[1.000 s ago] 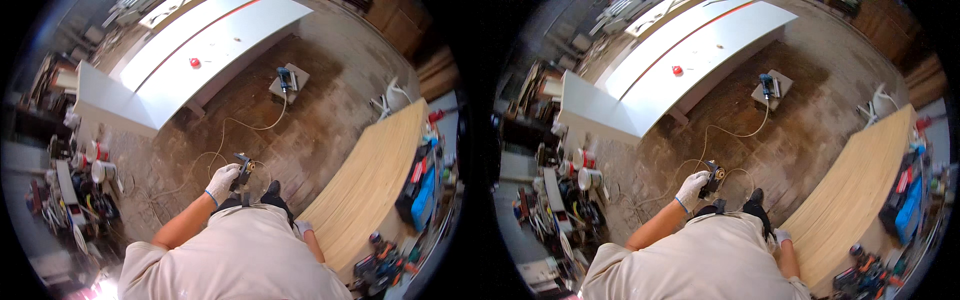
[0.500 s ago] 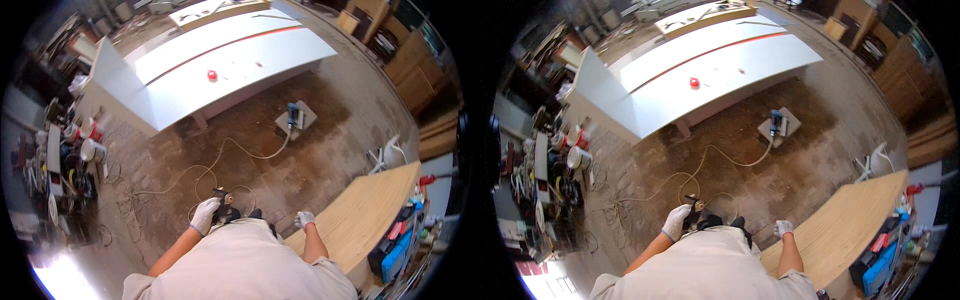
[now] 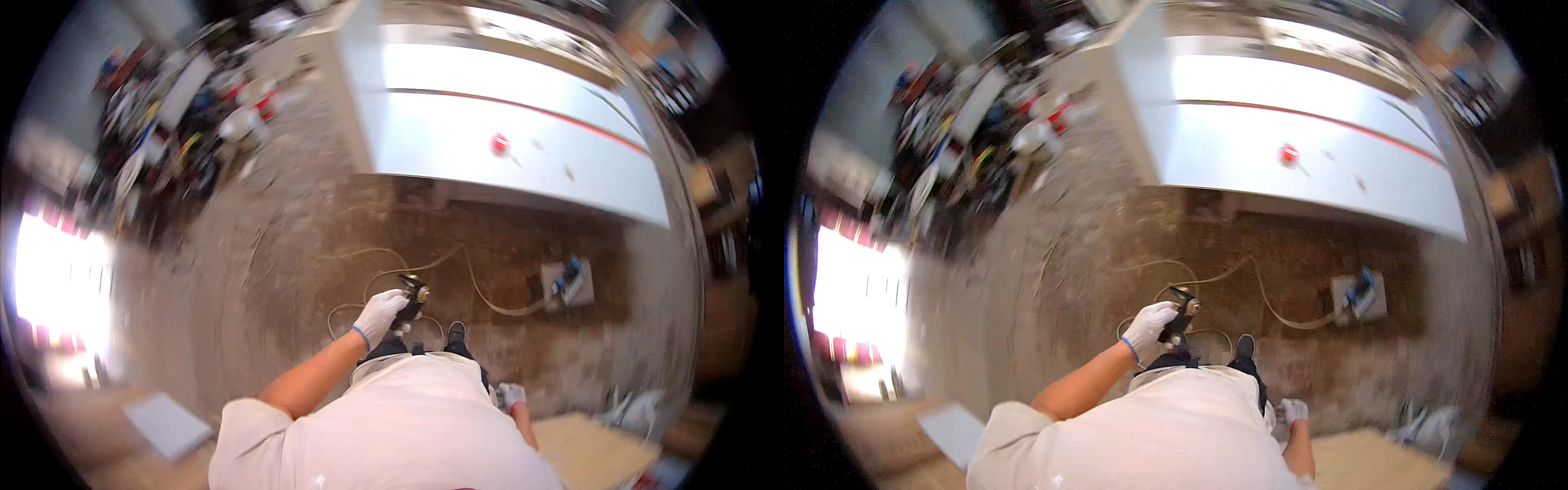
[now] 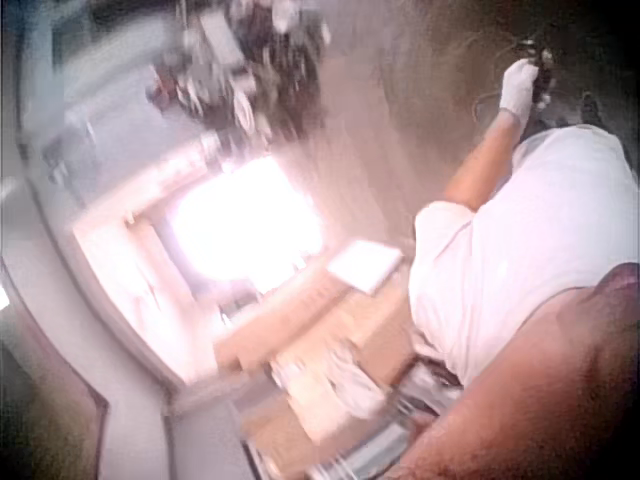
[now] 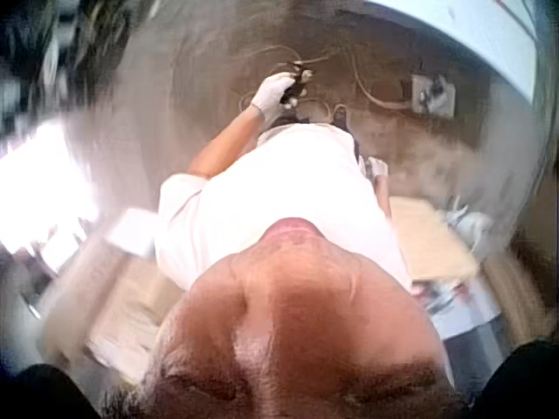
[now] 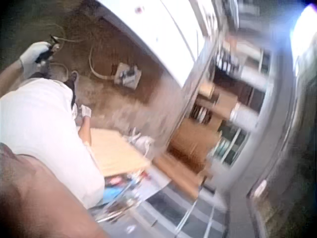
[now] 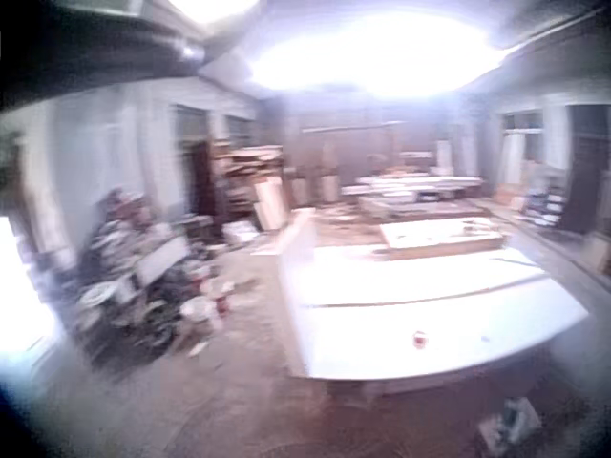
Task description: The person uses a power drill to make holes in a white board, then retrieves a hinge and a square ruler from a workbench. They position the board on a table, place the ruler on it, and mark measurements with a pen.
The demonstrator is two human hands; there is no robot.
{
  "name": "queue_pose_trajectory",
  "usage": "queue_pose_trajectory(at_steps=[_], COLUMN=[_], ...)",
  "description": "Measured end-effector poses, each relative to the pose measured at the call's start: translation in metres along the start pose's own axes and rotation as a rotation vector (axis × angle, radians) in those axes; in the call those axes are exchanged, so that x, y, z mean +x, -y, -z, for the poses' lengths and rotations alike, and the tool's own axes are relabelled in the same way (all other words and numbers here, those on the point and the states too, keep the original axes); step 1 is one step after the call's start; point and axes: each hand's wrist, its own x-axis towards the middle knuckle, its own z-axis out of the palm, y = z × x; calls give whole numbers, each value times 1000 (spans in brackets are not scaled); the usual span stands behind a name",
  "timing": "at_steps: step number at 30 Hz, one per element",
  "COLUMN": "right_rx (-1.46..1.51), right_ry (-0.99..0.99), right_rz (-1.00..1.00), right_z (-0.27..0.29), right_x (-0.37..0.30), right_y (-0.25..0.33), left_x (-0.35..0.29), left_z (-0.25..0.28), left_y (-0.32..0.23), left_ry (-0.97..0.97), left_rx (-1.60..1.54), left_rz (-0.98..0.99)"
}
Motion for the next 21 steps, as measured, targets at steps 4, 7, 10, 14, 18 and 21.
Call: queue_pose_trajectory(at_steps=[4,7,10,14,18,21], right_rx=[-242,-906,-1255,105,40,-153], right_ry=[58,-45,115,236,74,233], right_rz=[230,693,769,63,209,348], right_z=[26,72,150,250,274,229], right_x=[57,131,205,224,208,215], right_y=[-31,-46,-14,89,173,263], left_x=[-12,-20,-41,-24,-36,-64], left_z=[-31,-57,-80,-94,-93,-112], left_y=[2,16,70,133,134,150], left_ry=[-138,-194,-421,-587,-532,-610], left_rx=[75,-187,-419,-411,-533,-541], left_rz=[-53,-155,-132,-109,-85,-181])
